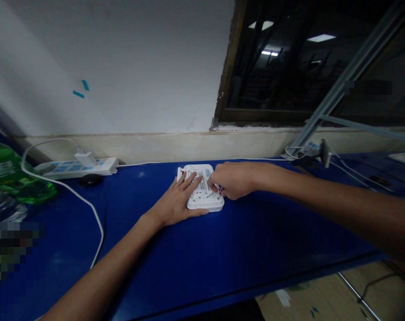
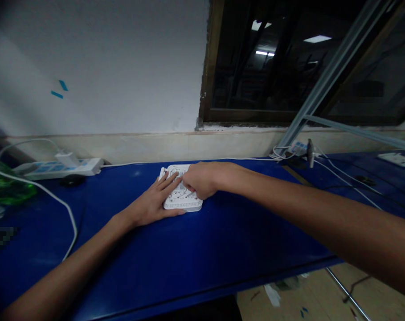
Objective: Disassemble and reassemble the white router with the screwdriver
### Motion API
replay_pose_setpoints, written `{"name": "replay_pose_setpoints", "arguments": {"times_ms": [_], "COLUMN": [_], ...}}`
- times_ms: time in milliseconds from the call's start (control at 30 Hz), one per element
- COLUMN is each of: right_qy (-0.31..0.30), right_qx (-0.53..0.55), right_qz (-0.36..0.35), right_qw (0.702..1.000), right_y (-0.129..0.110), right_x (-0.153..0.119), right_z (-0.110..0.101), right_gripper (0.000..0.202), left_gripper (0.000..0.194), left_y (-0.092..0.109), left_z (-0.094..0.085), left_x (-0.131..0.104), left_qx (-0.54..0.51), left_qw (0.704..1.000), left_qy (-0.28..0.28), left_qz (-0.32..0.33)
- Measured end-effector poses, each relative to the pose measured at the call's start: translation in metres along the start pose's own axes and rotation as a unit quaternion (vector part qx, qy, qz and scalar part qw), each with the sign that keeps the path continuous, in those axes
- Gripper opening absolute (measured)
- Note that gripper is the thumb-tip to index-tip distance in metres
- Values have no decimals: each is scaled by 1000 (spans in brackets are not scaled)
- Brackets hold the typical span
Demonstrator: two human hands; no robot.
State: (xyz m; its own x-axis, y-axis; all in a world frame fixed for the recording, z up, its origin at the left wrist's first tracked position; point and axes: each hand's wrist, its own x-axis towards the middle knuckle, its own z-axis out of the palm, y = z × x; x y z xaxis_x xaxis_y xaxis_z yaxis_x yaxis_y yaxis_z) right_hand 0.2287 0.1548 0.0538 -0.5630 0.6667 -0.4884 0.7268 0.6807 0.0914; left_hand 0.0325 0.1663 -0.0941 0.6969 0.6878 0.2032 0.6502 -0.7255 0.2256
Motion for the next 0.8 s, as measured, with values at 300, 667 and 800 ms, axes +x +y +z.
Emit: {"name": "replay_pose_setpoints", "arguments": {"times_ms": [300,667,800], "right_qy": [0,-48,29], "right_qx": [-92,42,-71], "right_qz": [-36,43,-83], "right_qw": [995,997,994], "right_y": [-9,-8,3], "right_x": [0,7,4], "right_z": [0,-5,1], "right_gripper": [23,20,32], "left_gripper": [103,105,105], "left_y": [0,-2,-2], "left_z": [1,4,3], "left_x": [0,0,0], "left_qx": [-5,1,1], "left_qw": [1000,1000,1000], "left_qy": [14,15,7], "left_qz": [-2,-1,-7]}}
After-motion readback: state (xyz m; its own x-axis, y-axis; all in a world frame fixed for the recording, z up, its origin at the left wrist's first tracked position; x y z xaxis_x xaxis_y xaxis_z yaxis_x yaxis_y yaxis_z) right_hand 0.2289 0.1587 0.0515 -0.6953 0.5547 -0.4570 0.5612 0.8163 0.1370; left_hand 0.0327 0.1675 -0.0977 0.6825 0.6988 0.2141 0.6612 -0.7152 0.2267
